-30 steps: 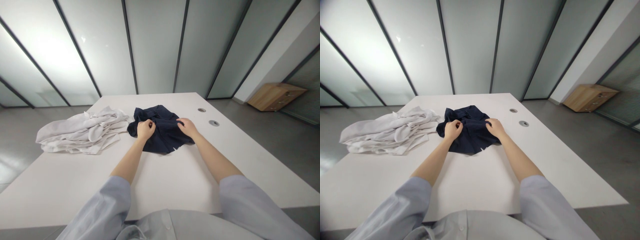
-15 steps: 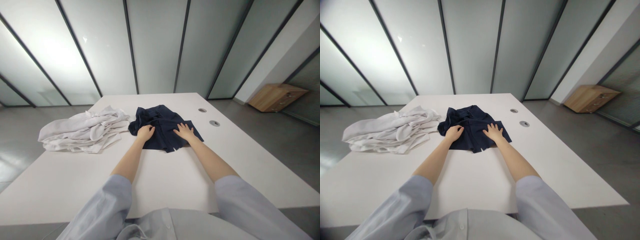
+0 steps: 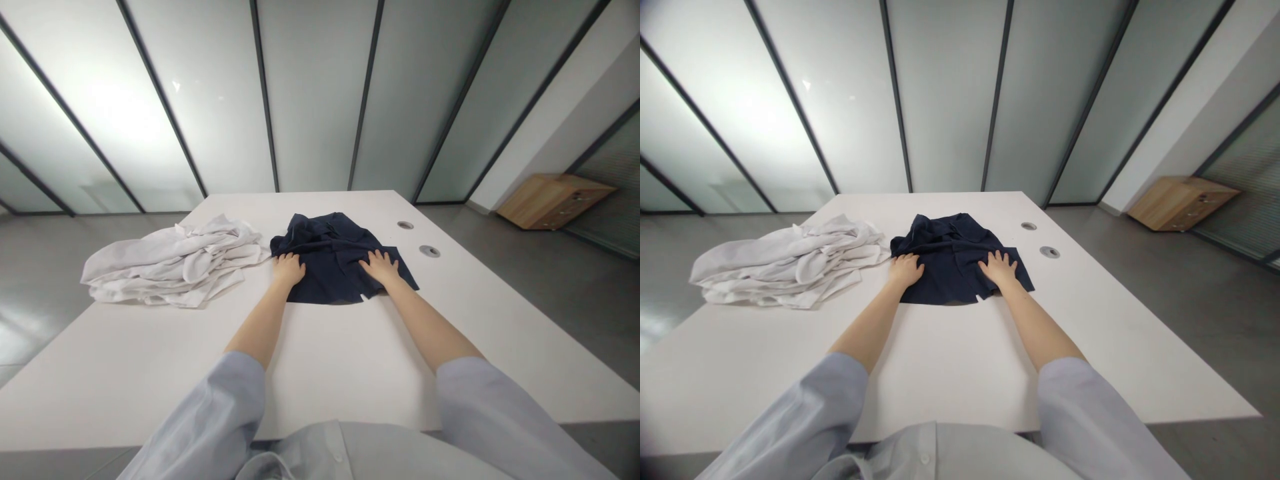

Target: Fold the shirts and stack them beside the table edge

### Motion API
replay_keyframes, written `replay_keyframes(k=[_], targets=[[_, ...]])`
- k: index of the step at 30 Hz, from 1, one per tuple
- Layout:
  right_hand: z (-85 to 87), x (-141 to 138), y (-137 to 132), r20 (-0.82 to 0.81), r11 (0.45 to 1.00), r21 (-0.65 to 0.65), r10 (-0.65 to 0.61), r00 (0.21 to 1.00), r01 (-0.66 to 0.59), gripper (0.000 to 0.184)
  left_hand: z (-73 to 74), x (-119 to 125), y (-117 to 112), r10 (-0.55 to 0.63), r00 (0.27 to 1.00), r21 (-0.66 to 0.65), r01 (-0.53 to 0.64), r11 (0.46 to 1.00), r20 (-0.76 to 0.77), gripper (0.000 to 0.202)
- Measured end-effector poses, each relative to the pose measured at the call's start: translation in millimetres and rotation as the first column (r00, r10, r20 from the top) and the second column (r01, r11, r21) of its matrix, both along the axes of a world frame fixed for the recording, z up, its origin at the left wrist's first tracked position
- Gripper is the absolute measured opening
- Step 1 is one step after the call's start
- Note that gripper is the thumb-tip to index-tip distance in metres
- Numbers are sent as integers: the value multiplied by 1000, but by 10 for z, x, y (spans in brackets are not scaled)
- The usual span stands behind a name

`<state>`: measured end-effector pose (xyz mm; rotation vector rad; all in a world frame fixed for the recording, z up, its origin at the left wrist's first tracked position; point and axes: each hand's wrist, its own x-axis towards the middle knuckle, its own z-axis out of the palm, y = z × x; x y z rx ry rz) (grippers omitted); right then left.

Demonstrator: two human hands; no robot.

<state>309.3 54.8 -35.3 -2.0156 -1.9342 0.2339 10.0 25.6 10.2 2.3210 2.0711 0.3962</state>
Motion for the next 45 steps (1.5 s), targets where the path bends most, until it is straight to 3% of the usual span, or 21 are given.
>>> replay_keyframes(k=[3,6,10,13,16,19,24,35,45], targets=[[125,-176,-147,132,999,-6,32,991,-31,67,-23,46,-3,-37,999,59,39,998,-30,44],[320,-357,-283,232,997,-9,78,970,-78,61,-51,93,6,-159,987,12,159,987,-15,50],[456,-405,-332,170,989,99,96,981,-113,51,-116,94,44,-167,985,-67,170,983,38,47],[390,-329,-281,107,957,160,227,968,-242,48,-165,61,78,-118,991,-96,123,988,60,53],[261,-269,-216,119,944,80,310,943,-321,54,-191,43,94,-118,992,-149,122,981,39,61],[160,-267,-166,133,962,-21,271,953,-271,64,-196,64,87,-118,993,-176,118,977,13,66],[118,-292,-126,146,978,-80,202,968,-192,75,-197,92,90,-106,994,-189,102,977,-11,71],[258,-188,-163,169,954,-123,291,942,-272,71,-117,-286,196,-215,974,-175,199,964,-78,70],[282,-380,-279,258,972,-199,177,950,-127,80,-168,-161,-36,-108,981,-187,77,979,-162,75]])
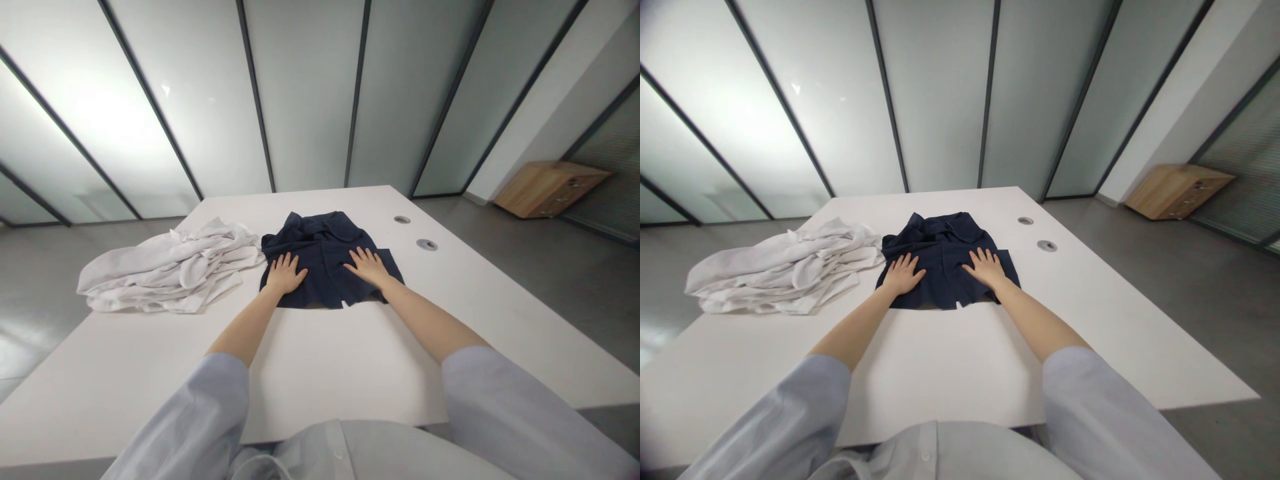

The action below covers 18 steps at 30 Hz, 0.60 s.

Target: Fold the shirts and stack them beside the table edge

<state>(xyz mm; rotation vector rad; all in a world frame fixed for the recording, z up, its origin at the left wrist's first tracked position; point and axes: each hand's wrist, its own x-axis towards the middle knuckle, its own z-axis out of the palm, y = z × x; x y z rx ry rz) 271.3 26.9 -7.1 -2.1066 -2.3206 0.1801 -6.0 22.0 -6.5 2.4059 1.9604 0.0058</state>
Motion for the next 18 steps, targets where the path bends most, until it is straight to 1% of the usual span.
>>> replay_keyframes(k=[4,7,10,11,13,14,16,18], targets=[[-50,-112,-116,27,999,-13,-36,999,37,79,32,133,-219,74,997,-9,-75,997,-17,74],[-48,-183,-232,45,999,11,-31,999,31,77,148,205,-329,85,995,-37,-87,996,-49,74],[56,-167,-275,43,997,70,38,998,-41,69,327,207,-323,40,998,-75,-43,996,-52,70],[107,-132,-256,29,993,95,63,998,-65,64,377,195,-297,31,999,-65,-34,997,-42,68],[206,-22,-165,-17,985,151,85,996,-82,53,425,166,-227,29,999,9,-29,1000,-13,64],[244,47,-97,-45,982,173,78,996,-69,49,417,151,-187,30,1000,61,-30,998,2,63],[279,188,58,-100,982,185,52,994,-33,44,343,125,-109,21,1000,135,-23,991,20,64],[264,303,211,-147,990,140,34,989,-13,44,230,103,-40,7,1000,123,-10,992,21,66]])
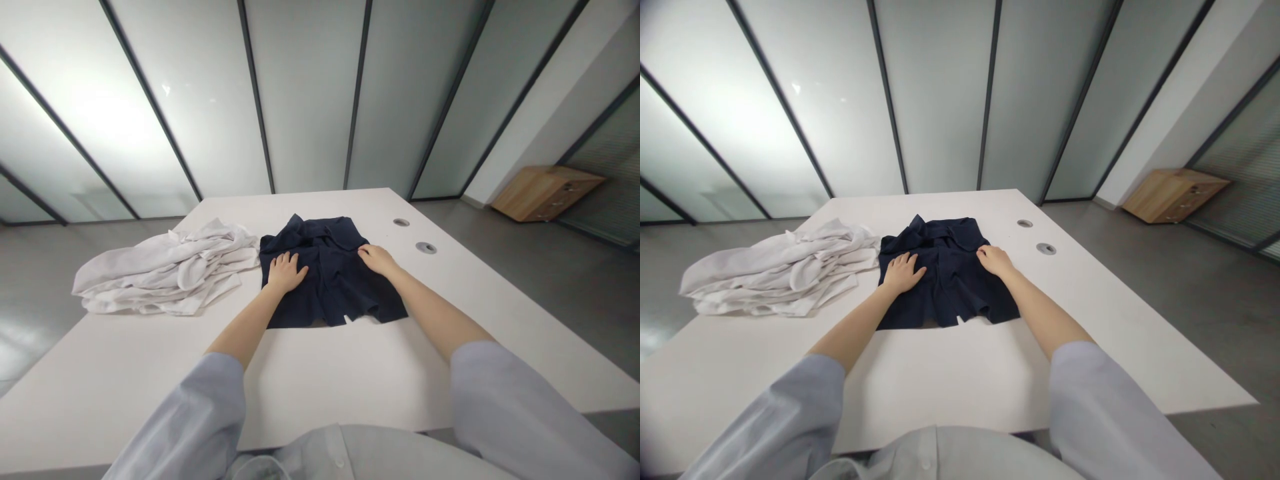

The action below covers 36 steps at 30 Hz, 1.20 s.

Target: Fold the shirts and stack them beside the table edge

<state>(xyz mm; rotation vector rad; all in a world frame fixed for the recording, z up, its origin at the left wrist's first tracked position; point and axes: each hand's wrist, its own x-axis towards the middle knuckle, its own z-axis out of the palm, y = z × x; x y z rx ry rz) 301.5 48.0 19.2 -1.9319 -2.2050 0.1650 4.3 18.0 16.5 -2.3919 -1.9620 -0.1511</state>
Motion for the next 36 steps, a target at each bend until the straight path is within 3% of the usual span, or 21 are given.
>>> replay_keyframes(k=[5,13,19,26,31,33,36], targets=[[-104,94,271,24,989,-148,-9,1000,13,54,-177,-47,75,-35,999,-119,34,992,-12,74],[-157,198,561,119,969,-211,-104,987,128,68,-185,-180,-133,-131,991,-127,127,984,-22,74],[-157,264,712,145,964,-212,-132,981,161,68,-174,-289,-262,-222,974,-162,215,963,-31,73],[-218,116,522,158,987,-69,-135,978,148,69,4,-161,-118,-153,988,-107,149,983,-33,65],[-185,-14,302,157,997,74,-43,987,32,59,-39,-63,156,-91,996,15,91,996,6,60],[-179,-78,224,146,998,51,26,989,-33,59,-92,-70,250,-62,998,-19,62,998,11,64],[-199,-149,123,131,998,-43,42,990,-36,65,-147,-98,325,-26,1000,-94,26,995,6,70]])
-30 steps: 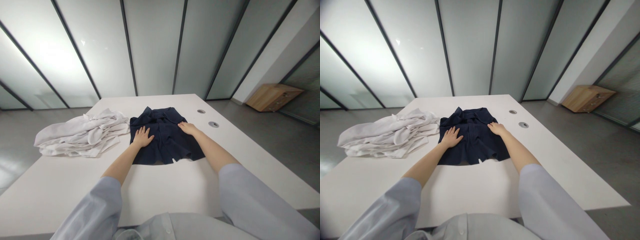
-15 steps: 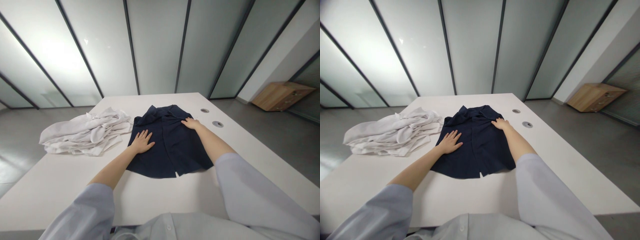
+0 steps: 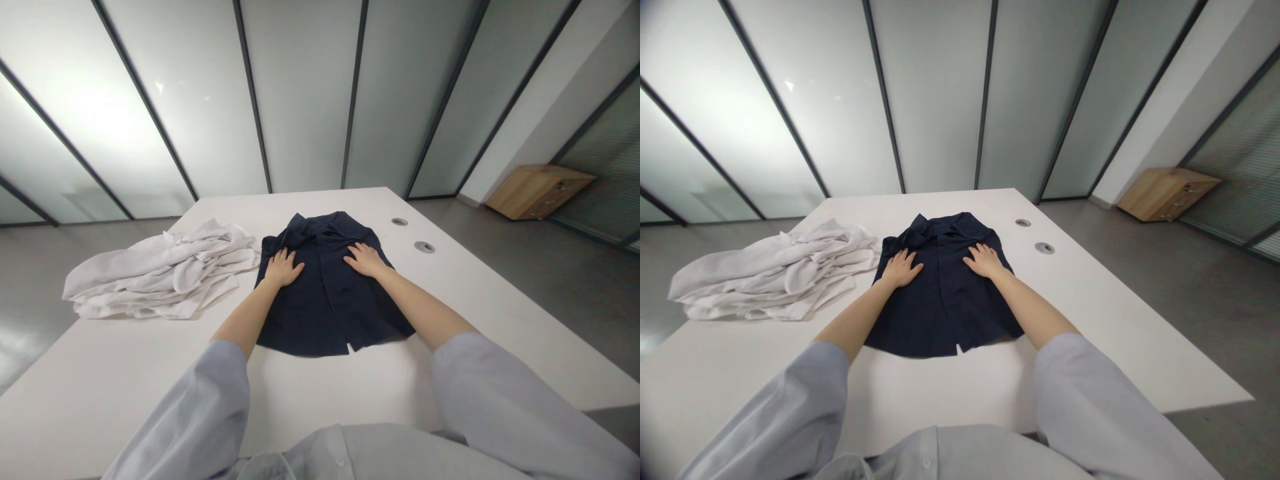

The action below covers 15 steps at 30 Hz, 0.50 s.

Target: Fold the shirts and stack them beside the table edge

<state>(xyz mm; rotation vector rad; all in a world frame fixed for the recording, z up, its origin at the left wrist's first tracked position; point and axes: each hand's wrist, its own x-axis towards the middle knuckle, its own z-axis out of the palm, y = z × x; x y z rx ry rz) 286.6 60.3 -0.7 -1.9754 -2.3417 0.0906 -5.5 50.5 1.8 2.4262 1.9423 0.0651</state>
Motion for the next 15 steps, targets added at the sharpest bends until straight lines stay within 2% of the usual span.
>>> replay_keyframes(k=[3,9,15], targets=[[-29,-20,-60,-3,998,-56,-41,999,41,69,-18,-22,5,-12,1000,-31,12,999,-11,73],[-30,-67,-111,-8,983,-85,-163,987,162,76,-22,-20,-43,-28,999,-69,26,997,-19,73],[4,-182,-363,61,983,-83,-156,986,161,75,32,15,-261,-23,998,-98,18,995,-57,72]])
